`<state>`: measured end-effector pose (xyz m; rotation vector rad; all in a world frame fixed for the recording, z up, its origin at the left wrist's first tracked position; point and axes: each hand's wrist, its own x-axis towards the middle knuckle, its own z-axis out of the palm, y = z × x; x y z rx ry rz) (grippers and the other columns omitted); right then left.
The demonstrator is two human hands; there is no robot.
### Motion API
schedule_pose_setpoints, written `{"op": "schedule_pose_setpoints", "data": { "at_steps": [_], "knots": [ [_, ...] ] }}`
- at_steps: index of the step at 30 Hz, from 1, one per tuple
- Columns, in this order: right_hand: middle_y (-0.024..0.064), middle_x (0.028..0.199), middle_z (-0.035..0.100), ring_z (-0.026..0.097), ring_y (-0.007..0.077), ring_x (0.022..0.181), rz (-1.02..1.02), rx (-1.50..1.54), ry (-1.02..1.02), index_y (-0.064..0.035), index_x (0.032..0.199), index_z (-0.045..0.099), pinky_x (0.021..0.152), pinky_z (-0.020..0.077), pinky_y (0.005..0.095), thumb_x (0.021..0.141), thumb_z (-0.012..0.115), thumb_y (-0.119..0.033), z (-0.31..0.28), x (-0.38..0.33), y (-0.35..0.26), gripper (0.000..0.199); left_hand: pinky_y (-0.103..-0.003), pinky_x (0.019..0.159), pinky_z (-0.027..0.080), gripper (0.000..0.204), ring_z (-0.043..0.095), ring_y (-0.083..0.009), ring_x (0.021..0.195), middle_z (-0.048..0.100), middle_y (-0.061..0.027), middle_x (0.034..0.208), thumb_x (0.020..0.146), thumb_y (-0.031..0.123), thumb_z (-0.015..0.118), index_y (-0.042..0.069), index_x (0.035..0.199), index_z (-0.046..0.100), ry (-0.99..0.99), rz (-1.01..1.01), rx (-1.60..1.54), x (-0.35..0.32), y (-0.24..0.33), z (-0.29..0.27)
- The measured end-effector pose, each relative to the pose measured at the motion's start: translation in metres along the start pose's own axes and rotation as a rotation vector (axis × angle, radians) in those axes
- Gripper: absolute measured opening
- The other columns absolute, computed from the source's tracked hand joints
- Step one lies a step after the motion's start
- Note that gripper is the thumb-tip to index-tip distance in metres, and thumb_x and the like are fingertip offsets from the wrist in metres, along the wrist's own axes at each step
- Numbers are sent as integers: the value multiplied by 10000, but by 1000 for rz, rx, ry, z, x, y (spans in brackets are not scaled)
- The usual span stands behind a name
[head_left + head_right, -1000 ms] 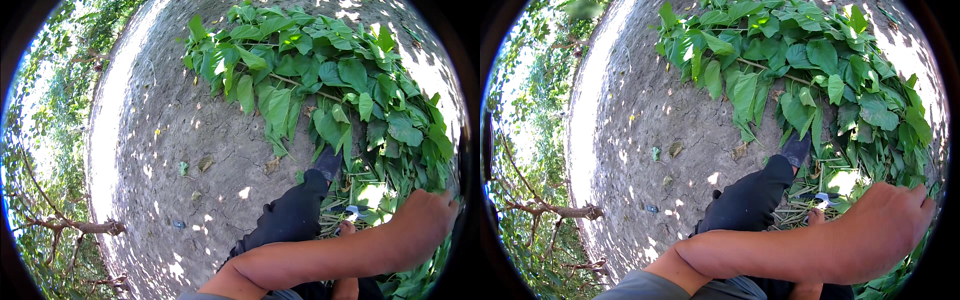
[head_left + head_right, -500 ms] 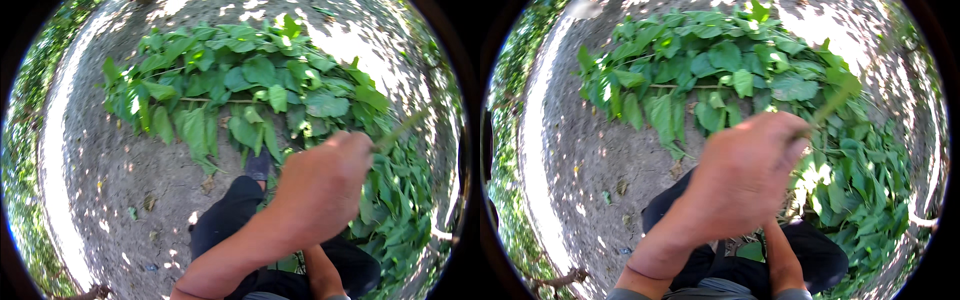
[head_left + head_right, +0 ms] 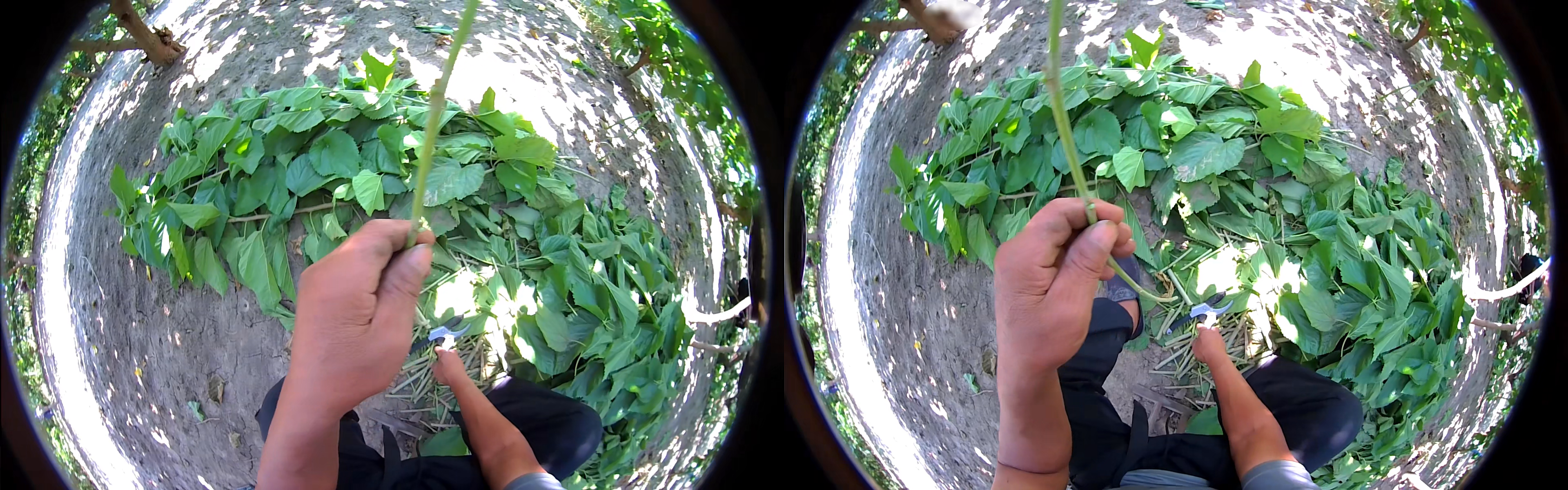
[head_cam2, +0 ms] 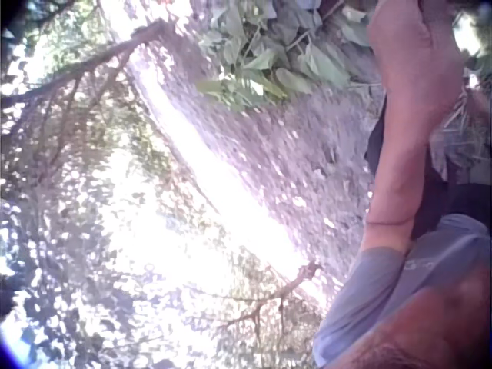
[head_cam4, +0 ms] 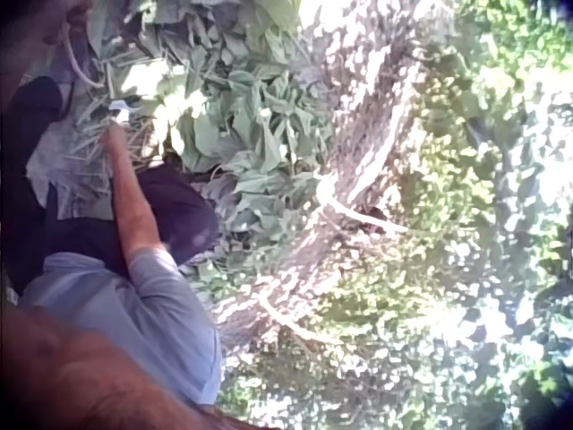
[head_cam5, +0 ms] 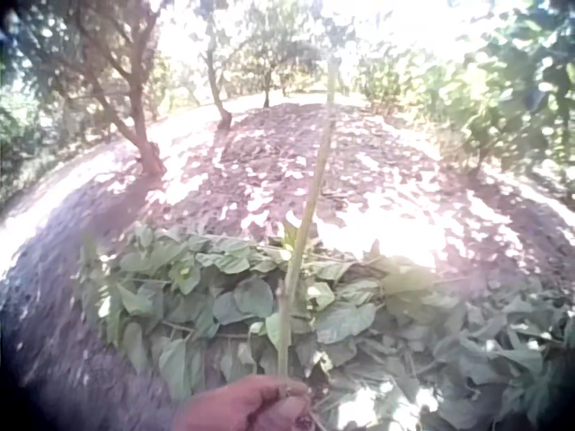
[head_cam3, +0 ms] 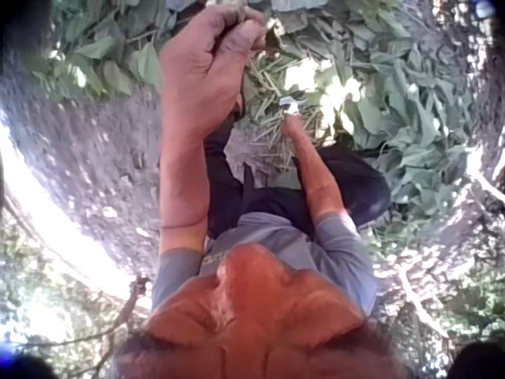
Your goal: The person sits on the ground and uses pruning shears to cut leaves and stems from a pile of green plant material. They repeatedly pick up stems, trim them, and place the cut pieces back on the ground.
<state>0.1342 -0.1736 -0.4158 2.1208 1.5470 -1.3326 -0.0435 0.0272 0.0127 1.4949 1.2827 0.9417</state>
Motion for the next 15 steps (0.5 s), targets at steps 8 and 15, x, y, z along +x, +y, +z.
{"op": "schedule_pose_setpoints", "data": {
  "at_steps": [8, 15],
  "knots": [
    [261, 943, 577, 592, 427, 895, 58, 185, 423, -84, 1035, 588, 767, 483, 500, 762, 614, -107, -41, -39, -28, 276, -223, 674, 484, 155, 606, -86, 770, 662, -57, 842, 943, 85, 557, -27, 1036, 610, -37, 90, -11, -3, -4, 9],
    [318, 932, 545, 532, 513, 903, 52, 289, 514, 34, 927, 477, 805, 436, 538, 723, 548, -49, -62, -57, -26, 231, -237, 669, 488, 170, 597, -85, 737, 641, -46, 808, 954, 108, 546, -31, 1040, 593, -63, 115, -43, -6, -4, 12]
  ]
}}
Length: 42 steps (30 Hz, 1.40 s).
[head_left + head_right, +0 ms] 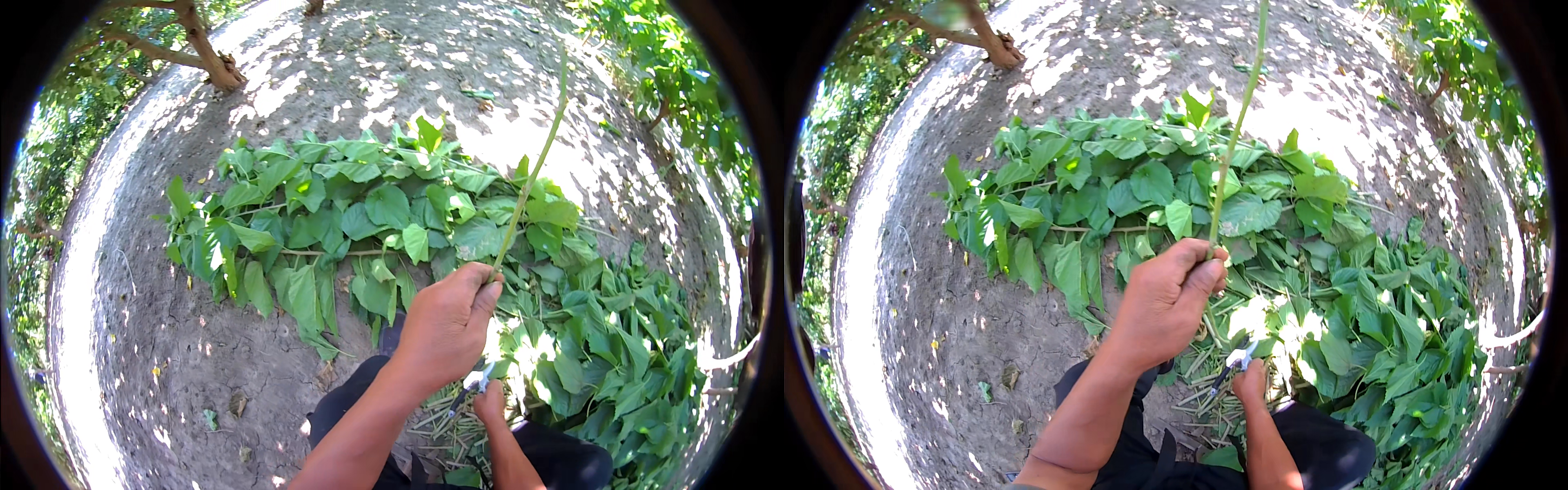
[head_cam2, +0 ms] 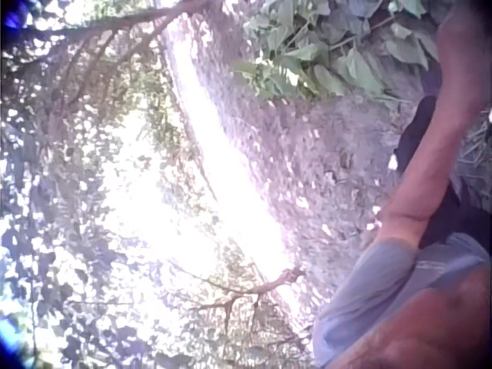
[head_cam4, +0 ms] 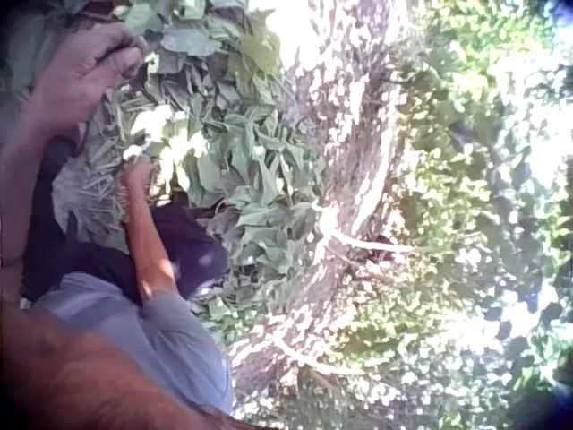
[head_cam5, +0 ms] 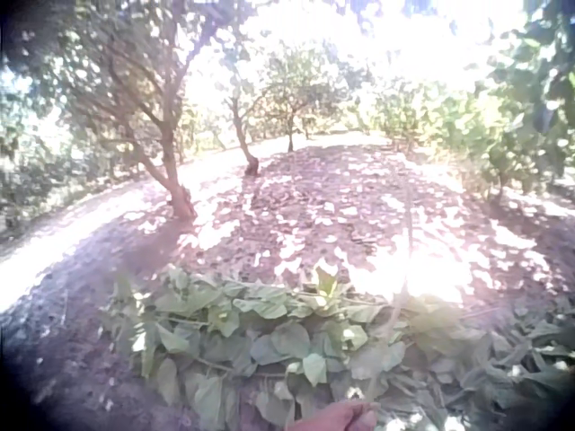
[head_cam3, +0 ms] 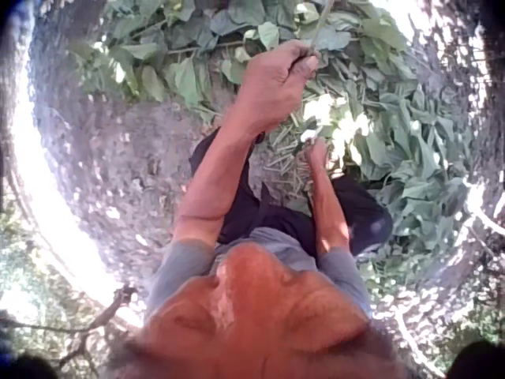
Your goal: The person sits on the ground and uses pruning shears to cut leaves and stems from a pile of green plant material. They repeatedly pick up stems, trim them, and place the cut pieces back on the ground.
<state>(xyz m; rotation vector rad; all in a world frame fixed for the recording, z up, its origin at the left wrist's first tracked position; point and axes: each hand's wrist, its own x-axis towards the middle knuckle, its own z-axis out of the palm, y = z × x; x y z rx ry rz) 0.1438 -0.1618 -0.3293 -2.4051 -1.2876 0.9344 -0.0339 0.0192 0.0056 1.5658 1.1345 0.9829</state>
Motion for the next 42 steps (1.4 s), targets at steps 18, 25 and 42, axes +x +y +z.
{"op": "schedule_pose_setpoints", "data": {
  "at_steps": [18, 25, 42],
  "knots": [
    [90, 859, 566, 553, 101, 622, -398, 928, 103, 60, 1030, 492, 454, 456, 216, 744, 562, 65, -310, -71, -186, 294, -223, 514, 409, 315, 486, -42, 586, 545, 27, 665, 957, 275, 575, 17, 1123, 646, -404, -67, -288, -9, 5, 47],
    [94, 836, 581, 579, 116, 644, -423, 1083, 51, 61, 1047, 489, 484, 491, 227, 772, 572, 72, -304, -75, -172, 288, -211, 443, 326, 331, 419, -36, 505, 493, 53, 609, 949, 312, 593, 24, 1098, 660, -580, -242, -319, -12, 15, 49],
    [256, 1229, 472, 475, 390, 1147, -659, 98, 226, 43, 1001, 597, 940, 412, 456, 698, 732, -599, -286, -71, -155, 723, -249, 600, 415, 234, 488, -70, 634, 579, 22, 691, 888, 223, 631, -4, 899, 685, -414, -373, -283, -16, 28, 85]
  ]
}}
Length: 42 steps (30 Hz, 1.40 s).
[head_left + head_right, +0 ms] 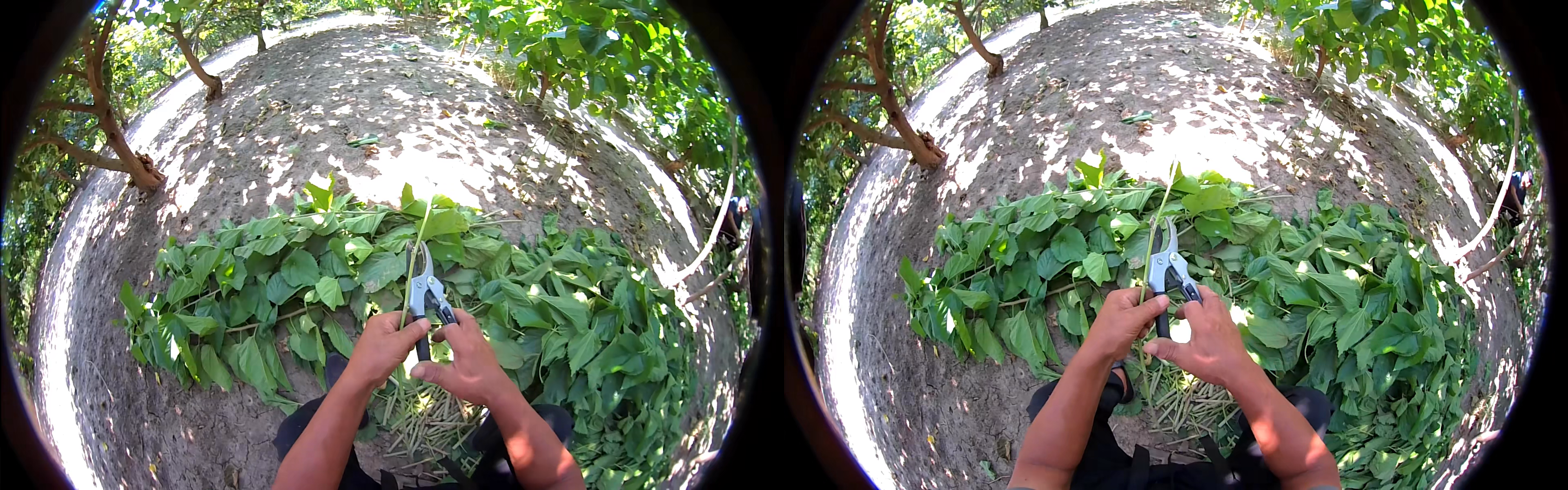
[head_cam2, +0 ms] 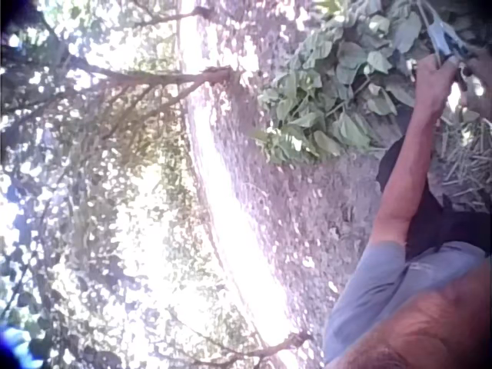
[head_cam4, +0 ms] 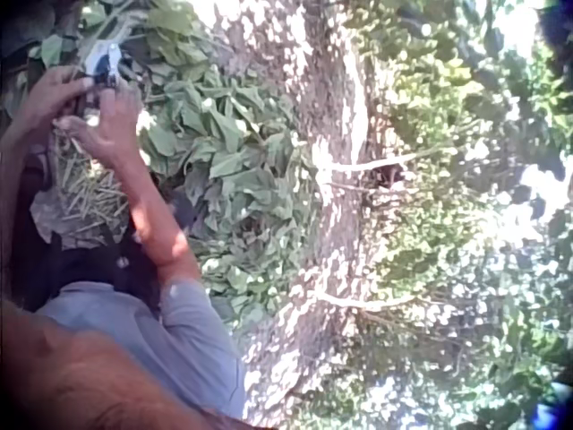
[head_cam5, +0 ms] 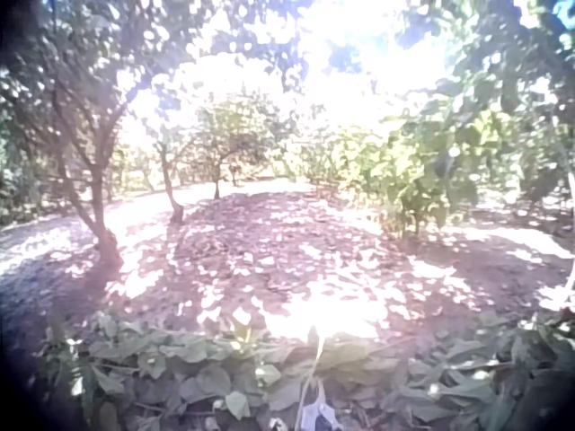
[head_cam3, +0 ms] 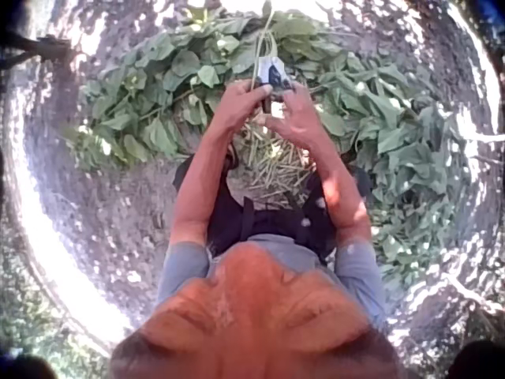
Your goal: The person sits on the ground and uses pruning shears to cut leaves and stems from a pile of green plant material. They repeatedly pick up stems, trim them, and place the cut pieces back on the ground.
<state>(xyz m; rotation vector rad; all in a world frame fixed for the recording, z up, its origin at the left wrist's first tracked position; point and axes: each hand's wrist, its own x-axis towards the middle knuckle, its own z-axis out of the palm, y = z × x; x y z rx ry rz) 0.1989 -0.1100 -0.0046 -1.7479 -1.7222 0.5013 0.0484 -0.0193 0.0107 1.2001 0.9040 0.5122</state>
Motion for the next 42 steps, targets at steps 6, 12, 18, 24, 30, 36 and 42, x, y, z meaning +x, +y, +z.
{"op": "schedule_pose_setpoints", "data": {
  "at_steps": [6, 12, 18, 24, 30, 36, 42],
  "knots": [
    [213, 1192, 507, 506, 333, 1121, 123, 231, -28, -8, 1061, 605, 939, 433, 396, 679, 798, -370, 16, 1, -6, 561, -202, 451, 310, 249, 409, -32, 509, 544, 23, 652, 880, 253, 674, 5, 889, 647, -48, 28, 59, 4, -8, -1],
    [55, 949, 551, 516, 140, 851, 435, 960, -149, 7, 1040, 583, 743, 434, 267, 696, 695, -152, 13, -1, 12, 395, -200, 488, 358, 227, 477, -42, 563, 584, 16, 730, 959, 242, 560, 29, 985, 636, -45, 81, -6, 6, -14, -8],
    [-19, 847, 508, 483, 84, 798, 383, 910, 157, -15, 1083, 605, 760, 416, 253, 732, 767, -178, -3, -9, 16, 419, -301, 656, 520, 215, 633, -181, 781, 629, -84, 912, 981, 167, 486, 1, 1072, 590, 212, 298, -459, 9, 0, -50],
    [61, 1043, 568, 518, 149, 953, 292, 1137, 193, -15, 984, 637, 901, 394, 315, 733, 768, -187, -22, -18, 23, 331, -382, 837, 557, 214, 647, -264, 993, 644, -147, 1057, 972, 121, 479, -2, 1122, 570, 345, 480, -721, 9, 1, -77],
    [114, 1168, 564, 527, 174, 998, 393, 1330, -60, 0, 1055, 648, 911, 393, 317, 735, 706, -118, -14, -30, 35, 346, -395, 857, 550, 230, 629, -274, 1044, 643, -143, 1083, 974, 130, 470, -2, 1137, 564, 300, 502, -786, 13, 2, -64],
    [65, 1082, 602, 520, 136, 919, 428, 1153, -140, 42, 1201, 591, 836, 387, 272, 692, 699, -119, -21, -30, 26, 545, -407, 828, 559, 231, 645, -283, 1001, 651, -157, 1054, 948, 86, 460, -22, 1117, 574, 291, 521, -778, 10, 1, -73],
    [28, 1012, 586, 508, 106, 881, 394, 1082, -106, 12, 1231, 586, 822, 391, 253, 728, 700, -179, -19, -34, 31, 550, -411, 798, 567, 224, 657, -290, 963, 658, -165, 1024, 933, 65, 464, -29, 1101, 579, 269, 479, -747, 9, 2, -68]
  ]
}}
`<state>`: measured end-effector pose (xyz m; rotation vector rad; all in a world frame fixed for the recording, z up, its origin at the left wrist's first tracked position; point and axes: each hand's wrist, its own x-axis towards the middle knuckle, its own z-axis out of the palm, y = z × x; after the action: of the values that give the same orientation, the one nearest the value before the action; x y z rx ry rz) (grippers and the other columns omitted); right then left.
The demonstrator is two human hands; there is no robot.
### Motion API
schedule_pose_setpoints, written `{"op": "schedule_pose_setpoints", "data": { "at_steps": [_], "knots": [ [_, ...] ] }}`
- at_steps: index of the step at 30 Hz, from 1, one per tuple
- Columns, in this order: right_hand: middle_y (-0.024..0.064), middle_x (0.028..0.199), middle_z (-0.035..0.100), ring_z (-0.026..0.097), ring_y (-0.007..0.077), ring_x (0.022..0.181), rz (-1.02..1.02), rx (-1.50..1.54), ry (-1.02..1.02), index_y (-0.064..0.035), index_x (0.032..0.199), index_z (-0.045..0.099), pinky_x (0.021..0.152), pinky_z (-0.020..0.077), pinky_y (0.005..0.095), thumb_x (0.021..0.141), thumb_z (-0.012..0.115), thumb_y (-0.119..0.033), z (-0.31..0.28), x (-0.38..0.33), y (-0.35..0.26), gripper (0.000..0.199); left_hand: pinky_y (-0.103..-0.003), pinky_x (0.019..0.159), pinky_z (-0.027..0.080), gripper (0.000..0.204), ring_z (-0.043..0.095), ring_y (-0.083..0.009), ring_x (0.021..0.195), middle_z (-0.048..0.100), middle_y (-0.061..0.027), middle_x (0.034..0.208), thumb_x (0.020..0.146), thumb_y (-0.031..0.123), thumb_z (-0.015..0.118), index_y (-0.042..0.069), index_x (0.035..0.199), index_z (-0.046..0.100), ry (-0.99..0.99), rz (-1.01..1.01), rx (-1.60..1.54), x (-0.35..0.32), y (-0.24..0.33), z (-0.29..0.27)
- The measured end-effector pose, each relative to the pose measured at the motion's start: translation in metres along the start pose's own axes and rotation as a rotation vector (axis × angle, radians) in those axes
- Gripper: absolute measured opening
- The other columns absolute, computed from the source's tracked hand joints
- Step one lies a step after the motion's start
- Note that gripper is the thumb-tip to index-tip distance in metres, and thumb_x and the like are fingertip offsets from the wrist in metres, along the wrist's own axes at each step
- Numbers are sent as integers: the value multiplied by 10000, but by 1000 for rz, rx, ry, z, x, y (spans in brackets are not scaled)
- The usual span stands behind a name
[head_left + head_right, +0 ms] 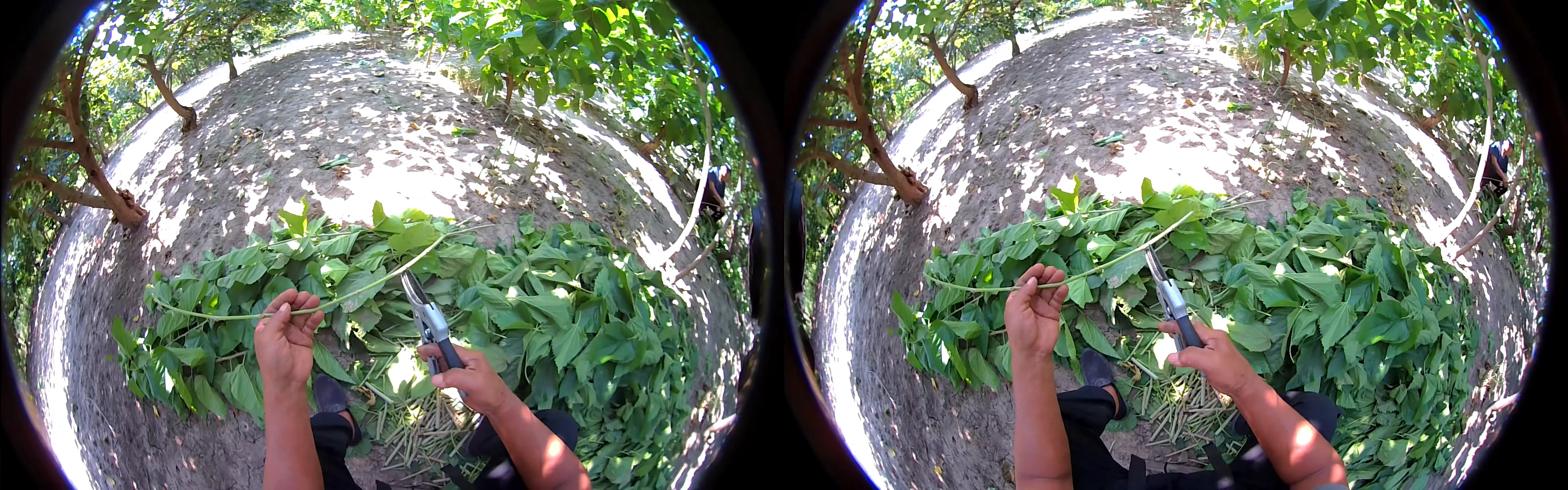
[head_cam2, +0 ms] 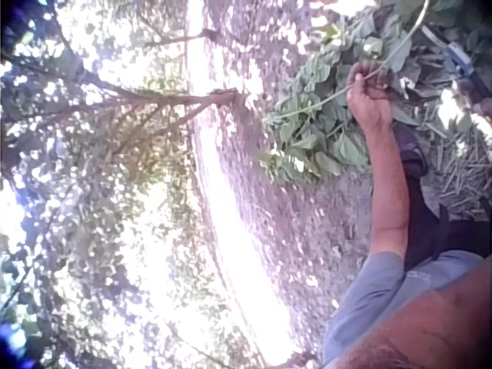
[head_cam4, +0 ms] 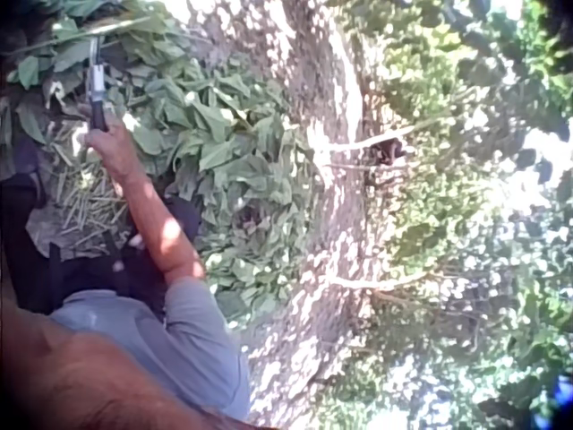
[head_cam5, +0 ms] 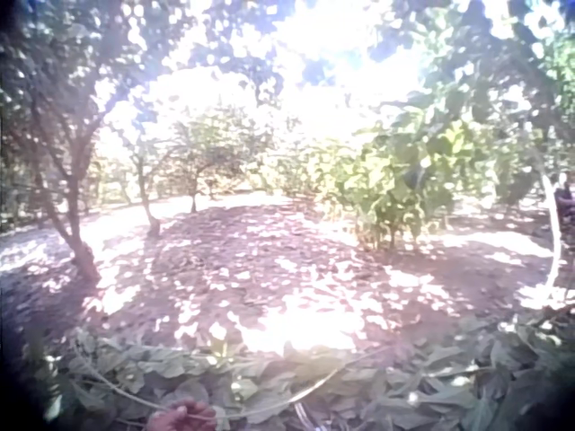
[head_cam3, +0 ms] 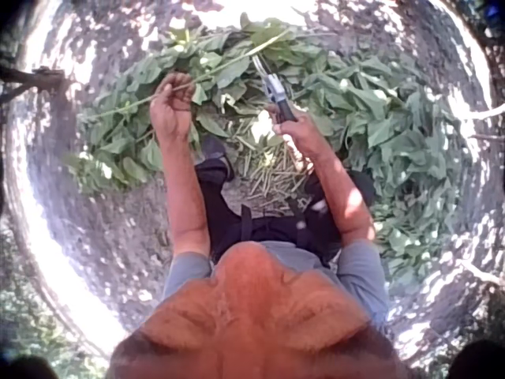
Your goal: The person sits on the ground and uses pruning shears to cut leaves and stems from a pile of green plant material. They repeatedly pick up stems, trim them, and place the cut pieces back on the ground.
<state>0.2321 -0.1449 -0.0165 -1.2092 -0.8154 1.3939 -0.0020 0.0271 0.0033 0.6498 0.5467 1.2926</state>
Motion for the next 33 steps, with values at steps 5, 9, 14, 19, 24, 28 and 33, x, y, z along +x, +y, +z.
{"op": "schedule_pose_setpoints", "data": {
  "at_steps": [5, 9, 14, 19, 24, 28, 33],
  "knots": [
    [28, 1000, 588, 522, 116, 909, -1, -41, 24, 9, 1226, 587, 848, 398, 260, 753, 698, -213, 0, -1, -3, 534, -411, 776, 574, 213, 669, -296, 927, 664, -166, 1005, 934, 59, 462, -26, 1091, 578, -11, -31, 0, -2, -1, 1],
    [34, 989, 596, 532, 123, 903, -6, -15, 37, 12, 1211, 592, 840, 406, 272, 774, 695, -217, 1, -1, -4, 504, -419, 772, 578, 204, 675, -299, 910, 666, -168, 993, 938, 61, 456, -22, 1080, 577, -45, -66, 10, -2, -1, -1],
    [7, 886, 581, 519, 102, 808, -23, 35, 63, 3, 1108, 620, 765, 410, 262, 817, 680, -233, -3, 2, 3, 379, -455, 803, 578, 209, 676, -304, 923, 667, -174, 995, 941, 62, 446, -23, 1079, 577, -63, -115, 27, -3, -3, 2],
    [-19, 809, 546, 497, 82, 746, -91, 43, 106, -13, 974, 620, 697, 406, 248, 856, 654, -255, 1, 1, 2, 271, -485, 822, 573, 214, 676, -303, 931, 670, -178, 1004, 931, 58, 463, -25, 1086, 585, -77, -129, 17, -5, -4, 4],
    [-23, 775, 532, 481, 72, 717, -113, -24, 122, -16, 944, 617, 666, 397, 240, 847, 662, -266, -2, 1, 3, 272, -475, 820, 577, 211, 675, -306, 942, 670, -183, 1010, 933, 59, 468, -26, 1086, 585, -77, -134, 6, -5, -5, 4],
    [-26, 746, 506, 450, 66, 690, -106, -127, 142, -19, 925, 606, 631, 368, 231, 816, 693, -267, -4, -1, 2, 285, -462, 809, 585, 209, 677, -305, 939, 672, -182, 1009, 935, 62, 471, -26, 1086, 585, -81, -119, 7, -4, -4, 6],
    [20, 875, 568, 505, 76, 757, -62, -156, 188, -11, 934, 580, 646, 413, 241, 792, 705, -177, 0, -5, -6, 251, -453, 793, 591, 207, 683, -297, 922, 675, -178, 1000, 936, 65, 471, -24, 1083, 588, -75, -111, 8, -4, -4, 5]
  ]
}}
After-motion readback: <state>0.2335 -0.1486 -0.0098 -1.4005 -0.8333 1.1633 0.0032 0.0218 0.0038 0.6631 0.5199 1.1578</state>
